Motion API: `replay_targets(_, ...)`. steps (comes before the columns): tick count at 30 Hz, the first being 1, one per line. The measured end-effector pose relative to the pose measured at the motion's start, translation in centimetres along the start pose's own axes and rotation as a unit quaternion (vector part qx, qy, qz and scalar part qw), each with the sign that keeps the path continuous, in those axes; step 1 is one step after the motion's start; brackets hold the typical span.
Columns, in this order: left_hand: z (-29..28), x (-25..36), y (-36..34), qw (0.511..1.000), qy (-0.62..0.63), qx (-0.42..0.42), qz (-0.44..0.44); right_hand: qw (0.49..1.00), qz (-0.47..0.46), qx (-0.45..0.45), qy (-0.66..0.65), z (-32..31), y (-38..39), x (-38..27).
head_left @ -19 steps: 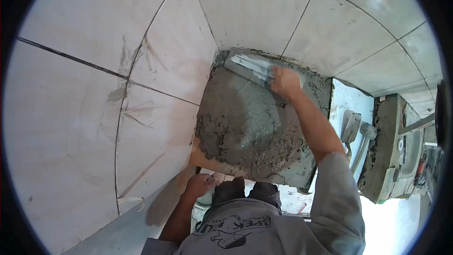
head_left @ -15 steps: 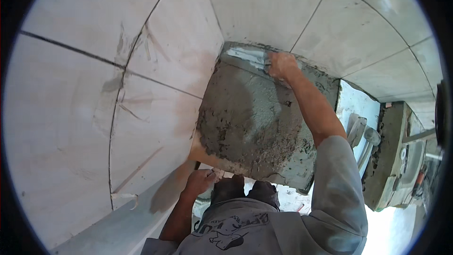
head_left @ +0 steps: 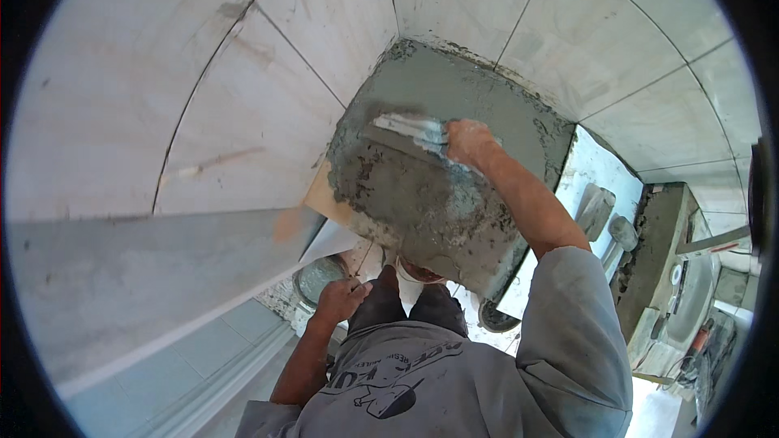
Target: Smoothing and leveling wet cement on a surface using a trowel.
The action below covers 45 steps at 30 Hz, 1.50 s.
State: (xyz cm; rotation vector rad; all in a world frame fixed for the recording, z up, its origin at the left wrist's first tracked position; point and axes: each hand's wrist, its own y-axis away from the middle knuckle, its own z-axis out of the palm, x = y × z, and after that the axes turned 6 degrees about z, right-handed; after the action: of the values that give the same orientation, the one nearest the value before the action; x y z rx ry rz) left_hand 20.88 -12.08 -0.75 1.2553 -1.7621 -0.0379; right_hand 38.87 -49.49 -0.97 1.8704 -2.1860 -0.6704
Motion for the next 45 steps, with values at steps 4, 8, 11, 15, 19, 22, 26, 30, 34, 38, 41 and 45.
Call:
replay_targets(4, 3.8, -0.5, 2.9, 0.999, 0.011, 0.040, 0.004, 0.999, -0.014, -0.036, -0.005, 1.4, 6.8, -0.2)
replay_targets(8, 5.9, 0.7, 6.1, 1.000, -0.021, 0.011, -0.007, 0.996, 0.016, -0.020, -0.086, 3.9, 12.8, 1.3)
replay_targets(11, 7.3, 0.6, 6.8, 1.000, -0.015, 0.017, 0.009, 0.977, 0.101, 0.025, -0.187, 4.9, 16.3, 1.3)
replay_targets(15, 6.3, 2.0, 6.2, 0.999, 0.020, -0.030, 0.027, 0.832, 0.088, -0.020, -0.547, 6.9, 18.6, -2.0)
replay_targets(19, 3.5, 1.1, 4.3, 0.995, -0.043, -0.026, 0.090, 0.605, 0.065, -0.079, -0.789, 7.1, 17.8, -11.3)
replay_targets(22, 0.1, 0.6, 3.0, 0.997, -0.055, -0.033, 0.046, 0.610, 0.089, 0.012, -0.787, 10.3, 12.6, -17.9)
replay_targets(26, -5.0, -3.3, 3.6, 0.998, -0.018, 0.004, 0.054, 0.720, 0.233, 0.132, -0.640, 11.9, 4.2, -25.3)
replay_targets(30, -9.1, -7.4, 4.9, 0.996, -0.080, -0.024, -0.042, 0.740, 0.279, 0.133, -0.597, 10.4, 2.0, -25.9)
replay_targets(34, -9.7, -8.9, 3.4, 0.993, -0.078, -0.088, -0.008, 0.734, 0.297, 0.098, -0.602, 9.9, 4.4, -23.5)
replay_targets(38, -9.1, -4.7, -0.2, 0.982, -0.096, -0.107, 0.125, 0.700, 0.370, 0.148, -0.593, 10.6, 8.3, -19.2)
replay_targets(41, -7.3, -3.7, -1.7, 0.979, -0.021, -0.120, 0.163, 0.689, 0.412, 0.185, -0.567, 11.4, 10.9, -16.3)
replay_targets(45, -6.6, -0.6, -1.0, 0.966, -0.073, -0.157, 0.191, 0.679, 0.435, 0.224, -0.547, 12.5, 14.3, -13.1)
